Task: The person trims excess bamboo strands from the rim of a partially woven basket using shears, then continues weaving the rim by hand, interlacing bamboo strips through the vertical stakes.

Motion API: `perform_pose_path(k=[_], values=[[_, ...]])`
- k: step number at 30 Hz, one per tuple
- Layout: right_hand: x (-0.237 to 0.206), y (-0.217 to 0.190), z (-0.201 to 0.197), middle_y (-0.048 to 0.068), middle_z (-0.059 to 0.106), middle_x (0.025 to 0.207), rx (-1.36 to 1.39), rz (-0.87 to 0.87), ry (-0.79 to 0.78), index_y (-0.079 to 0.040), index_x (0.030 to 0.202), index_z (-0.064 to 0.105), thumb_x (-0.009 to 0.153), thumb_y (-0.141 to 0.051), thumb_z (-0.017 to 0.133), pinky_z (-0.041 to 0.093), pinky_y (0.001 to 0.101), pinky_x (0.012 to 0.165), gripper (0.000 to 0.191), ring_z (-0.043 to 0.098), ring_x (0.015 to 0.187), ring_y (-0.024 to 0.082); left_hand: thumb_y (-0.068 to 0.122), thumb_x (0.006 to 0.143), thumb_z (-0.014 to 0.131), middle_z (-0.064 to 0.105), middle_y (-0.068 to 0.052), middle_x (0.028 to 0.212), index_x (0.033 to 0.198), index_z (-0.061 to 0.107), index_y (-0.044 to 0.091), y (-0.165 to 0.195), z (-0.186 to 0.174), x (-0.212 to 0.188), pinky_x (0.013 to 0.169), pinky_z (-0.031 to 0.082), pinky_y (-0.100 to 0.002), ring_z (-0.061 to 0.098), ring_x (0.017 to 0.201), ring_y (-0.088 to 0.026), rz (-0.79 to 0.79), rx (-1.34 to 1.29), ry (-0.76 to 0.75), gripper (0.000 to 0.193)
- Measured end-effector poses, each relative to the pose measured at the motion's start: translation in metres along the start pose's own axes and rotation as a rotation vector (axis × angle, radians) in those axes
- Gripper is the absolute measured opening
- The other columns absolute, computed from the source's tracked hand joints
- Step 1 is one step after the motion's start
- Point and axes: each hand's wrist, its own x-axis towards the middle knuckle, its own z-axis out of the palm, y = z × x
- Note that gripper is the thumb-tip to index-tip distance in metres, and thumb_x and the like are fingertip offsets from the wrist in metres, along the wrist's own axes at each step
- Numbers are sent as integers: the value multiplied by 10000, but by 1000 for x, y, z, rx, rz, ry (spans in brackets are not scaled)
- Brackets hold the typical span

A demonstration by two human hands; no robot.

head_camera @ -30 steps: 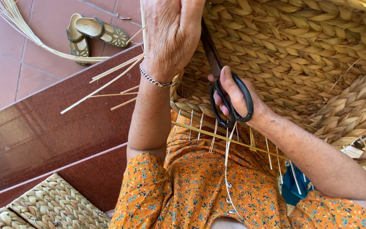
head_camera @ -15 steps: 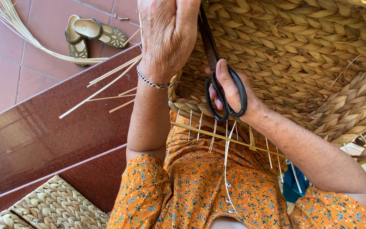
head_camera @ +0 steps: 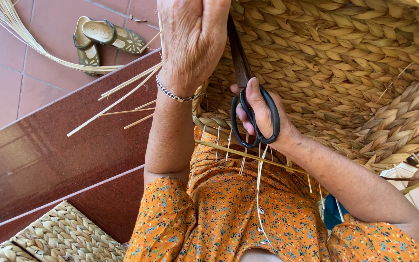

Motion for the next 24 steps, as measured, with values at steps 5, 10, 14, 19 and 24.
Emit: perform_pose_path(k=[5, 10, 14, 19, 24], values=[[10, 3, -7, -12, 555, 727, 66, -23, -36, 24, 1364, 520, 911, -743, 379, 391, 218, 437, 902, 477, 482, 61, 271, 1166, 537, 560, -79, 798, 970, 633, 58, 1, 1, 0, 689, 430, -400, 575, 709, -226, -1, 8, -6, 306], [15, -2, -5, -10, 532, 708, 55, -49, -33, 20, 1295, 548, 936, -740, 377, 378, 217, 431, 858, 469, 484, 64, 259, 1158, 550, 571, -82, 797, 974, 639, 59, 5, 0, 1, 686, 434, -399, 583, 702, -230, 3, 7, -6, 286], [16, -6, 0, -15, 485, 655, -54, -99, -1, 17, 1223, 582, 964, -721, 348, 365, 224, 405, 817, 433, 446, 63, 244, 1155, 558, 582, -88, 794, 974, 648, 60, 7, 0, 1, 676, 435, -401, 590, 694, -243, -11, 21, -10, 274], [18, -2, 8, -24, 486, 616, -64, -105, 33, 4, 1192, 616, 958, -708, 312, 369, 237, 362, 809, 428, 399, 65, 260, 1142, 572, 585, -101, 772, 962, 649, 54, 6, 1, 5, 640, 436, -396, 590, 659, -252, -12, 9, -2, 285], [6, 9, -7, -32, 469, 619, -74, -189, 50, 39, 1200, 632, 1006, -682, 293, 368, 234, 360, 820, 419, 426, 52, 267, 1123, 569, 577, -109, 743, 925, 651, 63, 3, 2, 4, 618, 413, -399, 570, 676, -266, -17, 46, -28, 296]])
